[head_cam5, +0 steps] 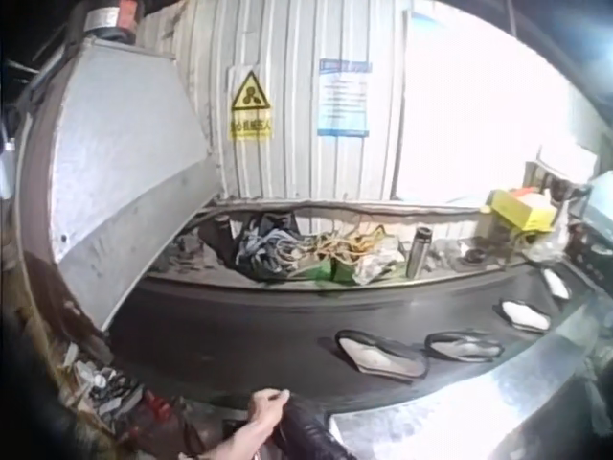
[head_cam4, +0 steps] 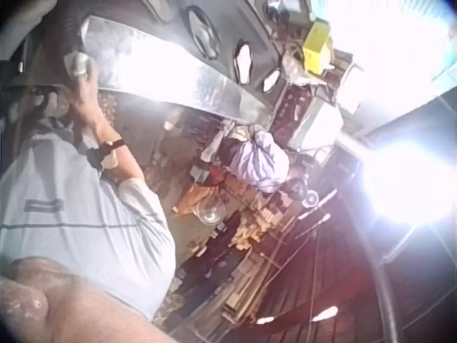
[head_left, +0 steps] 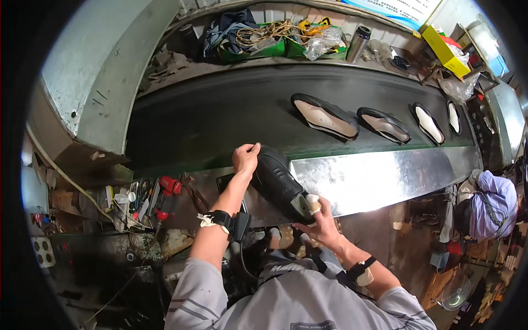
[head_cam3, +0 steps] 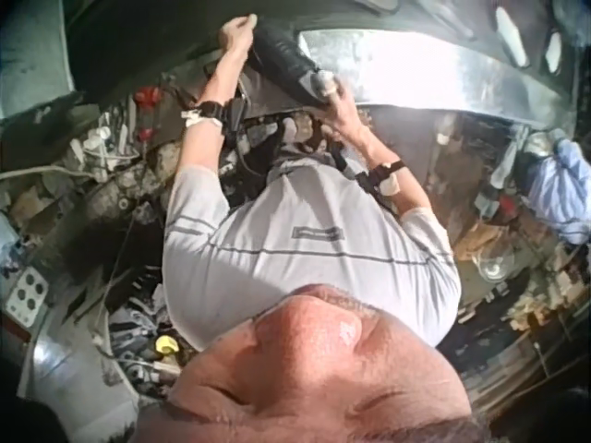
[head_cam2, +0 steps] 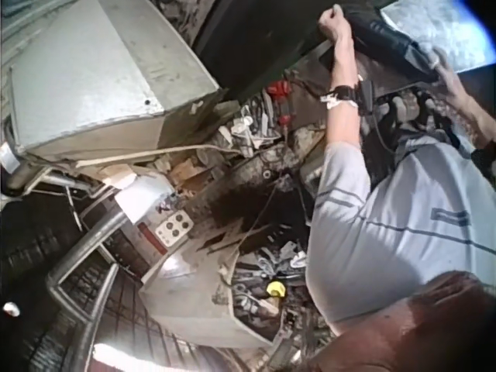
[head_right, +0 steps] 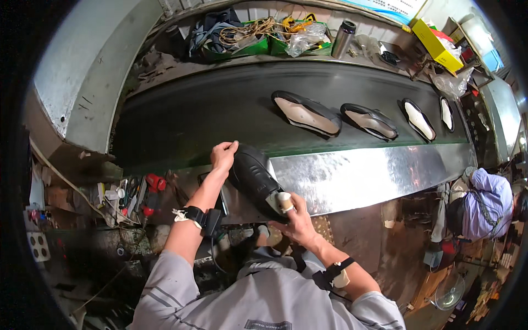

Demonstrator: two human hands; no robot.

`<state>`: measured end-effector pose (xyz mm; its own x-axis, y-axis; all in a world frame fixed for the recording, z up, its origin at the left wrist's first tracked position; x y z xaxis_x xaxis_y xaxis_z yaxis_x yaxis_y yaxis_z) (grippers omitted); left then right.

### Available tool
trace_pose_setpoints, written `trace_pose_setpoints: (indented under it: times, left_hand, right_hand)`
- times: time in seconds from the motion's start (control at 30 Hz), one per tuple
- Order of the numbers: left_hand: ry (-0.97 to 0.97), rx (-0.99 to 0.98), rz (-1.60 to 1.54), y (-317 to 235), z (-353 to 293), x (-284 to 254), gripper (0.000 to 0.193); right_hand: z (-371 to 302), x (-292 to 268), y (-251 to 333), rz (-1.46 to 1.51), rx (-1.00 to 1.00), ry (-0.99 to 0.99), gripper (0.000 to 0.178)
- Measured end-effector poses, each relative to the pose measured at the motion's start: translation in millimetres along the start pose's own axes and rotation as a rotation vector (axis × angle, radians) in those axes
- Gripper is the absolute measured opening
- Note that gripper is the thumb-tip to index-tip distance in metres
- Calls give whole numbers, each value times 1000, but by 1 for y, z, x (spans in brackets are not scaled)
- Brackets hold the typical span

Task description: The worker is lasting shoes by placing the shoe upper over a last and using a shoe-lasting machine to shape and attach the components.

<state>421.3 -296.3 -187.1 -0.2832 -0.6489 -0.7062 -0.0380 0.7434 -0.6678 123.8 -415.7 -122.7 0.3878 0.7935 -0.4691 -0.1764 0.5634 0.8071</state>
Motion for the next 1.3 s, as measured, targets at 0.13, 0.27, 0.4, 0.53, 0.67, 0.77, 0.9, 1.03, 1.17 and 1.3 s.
trace_pose_setpoints:
  times: [0.13, 0.27, 0.4, 0.53, 0.67, 0.77, 0.9, 1.03, 1.17, 1.3]
  left_hand:
    - [-197, 49, 168, -7, -6, 3, 40]
    - [-84, -25, 262, -4, -35, 9, 38]
    - [284, -284, -143, 44, -78, 48, 41]
    - [99, -195, 356, -14, -123, 61, 80]
    - [86, -199, 335, -16, -128, 63, 72]
    - [43, -227, 301, -3, -116, 58, 65]
    - [-60, -241, 172, 14, -115, 38, 46]
    - [-121, -171, -50, -3, -138, -11, 40]
    - [-252, 20, -94, -13, -181, -77, 41]
    - [-411, -71, -179, 10, -254, -157, 40]
  right_hand:
    - [-3, 8, -30, 237, 85, -169, 105]
    - [-39, 1, -46, 285, 331, 41, 80]
    - [-81, -29, -37, 292, 317, 233, 82]
    - [-84, -44, -26, 239, 203, 204, 81]
    - [-102, -42, -51, 319, 269, 237, 84]
    - [-98, -31, -65, 399, 309, 224, 90]
    - [-91, -40, -34, 346, 167, 232, 90]
    - [-51, -51, -26, 830, 549, 230, 84]
    - [-5, 8, -4, 995, 1158, 425, 93]
    - [-26, 47, 22, 931, 939, 472, 77]
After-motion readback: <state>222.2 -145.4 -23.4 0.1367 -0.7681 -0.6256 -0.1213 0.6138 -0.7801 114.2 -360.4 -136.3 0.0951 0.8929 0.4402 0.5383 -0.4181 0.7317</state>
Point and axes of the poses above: each hand's wrist, its own z-axis towards the middle knuckle, its own x-axis out of the palm, y = z × x, the point moved 7 cm from there along z, towards the middle knuckle, and after that the axes turned 11 degrees about z, right-handed, at the moved point
